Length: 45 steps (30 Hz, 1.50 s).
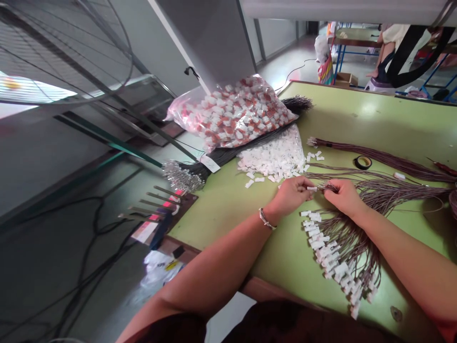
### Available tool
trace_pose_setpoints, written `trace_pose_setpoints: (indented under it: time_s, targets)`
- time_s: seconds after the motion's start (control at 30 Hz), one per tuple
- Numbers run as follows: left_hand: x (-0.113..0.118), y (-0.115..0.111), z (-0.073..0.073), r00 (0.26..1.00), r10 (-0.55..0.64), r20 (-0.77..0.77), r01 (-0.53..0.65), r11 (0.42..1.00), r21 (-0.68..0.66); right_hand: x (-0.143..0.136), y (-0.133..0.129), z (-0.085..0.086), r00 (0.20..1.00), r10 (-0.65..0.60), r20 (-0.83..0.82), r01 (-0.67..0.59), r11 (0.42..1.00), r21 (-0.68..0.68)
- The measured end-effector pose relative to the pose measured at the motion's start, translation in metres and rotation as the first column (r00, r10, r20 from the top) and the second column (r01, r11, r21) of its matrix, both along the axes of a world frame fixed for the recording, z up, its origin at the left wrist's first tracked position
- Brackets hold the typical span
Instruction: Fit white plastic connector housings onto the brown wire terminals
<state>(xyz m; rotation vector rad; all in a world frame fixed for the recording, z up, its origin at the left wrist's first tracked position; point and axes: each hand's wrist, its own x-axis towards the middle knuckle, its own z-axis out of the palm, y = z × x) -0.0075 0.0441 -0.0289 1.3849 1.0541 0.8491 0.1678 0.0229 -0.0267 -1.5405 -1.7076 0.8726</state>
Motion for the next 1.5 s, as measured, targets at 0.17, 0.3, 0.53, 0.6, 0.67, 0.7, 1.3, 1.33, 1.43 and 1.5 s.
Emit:
trace_pose_setpoints:
  time_s: [0.17,0.3,0.53,0.6,0.67,0.7,1.3,1.33,1.43,1.5]
  targets:
    - [0.003,-0.002,-0.004,0.984,0.051,-0.173,0.007,0.948,0.318,-0.001,0.002,-0.002,1.000,-0.021,0.009,0.021,0.999,-0.024]
    - [0.009,-0.003,-0.003,0.984,0.016,-0.180,0.039,0.954,0.297,-0.001,0.002,-0.002,0.998,-0.020,0.061,0.022,0.999,-0.027]
    - [0.009,-0.007,0.004,0.958,0.006,-0.288,0.092,0.941,0.326,-0.003,0.000,0.000,0.978,0.003,0.207,-0.004,1.000,0.004]
    - [0.010,-0.007,0.003,0.966,-0.009,-0.259,0.083,0.958,0.275,-0.004,0.000,0.001,0.976,-0.001,0.219,-0.002,1.000,0.011]
    - [0.011,-0.006,0.002,0.982,-0.031,-0.184,0.063,0.983,0.171,-0.004,0.001,0.002,0.979,0.004,0.204,-0.006,1.000,0.009]
    - [0.011,-0.005,0.001,0.990,-0.039,-0.136,0.054,0.992,0.110,-0.003,0.001,0.002,0.982,0.008,0.187,-0.009,1.000,0.003]
    - [0.003,0.003,0.000,0.998,-0.060,-0.006,0.060,0.991,0.119,-0.003,0.004,0.008,0.998,-0.024,-0.051,0.020,0.997,-0.071]
    - [0.003,0.004,0.000,0.998,-0.067,0.017,0.066,0.998,0.025,-0.003,0.004,0.008,0.999,-0.024,-0.040,0.022,0.998,-0.057]
    - [0.004,0.005,0.000,0.996,-0.074,0.044,0.078,0.992,-0.098,-0.003,0.002,0.006,0.999,-0.032,0.027,0.032,0.999,-0.011]
    - [0.005,0.005,0.000,0.994,-0.072,0.080,0.082,0.989,-0.125,-0.004,0.001,0.005,0.996,-0.035,0.076,0.035,0.999,-0.007]
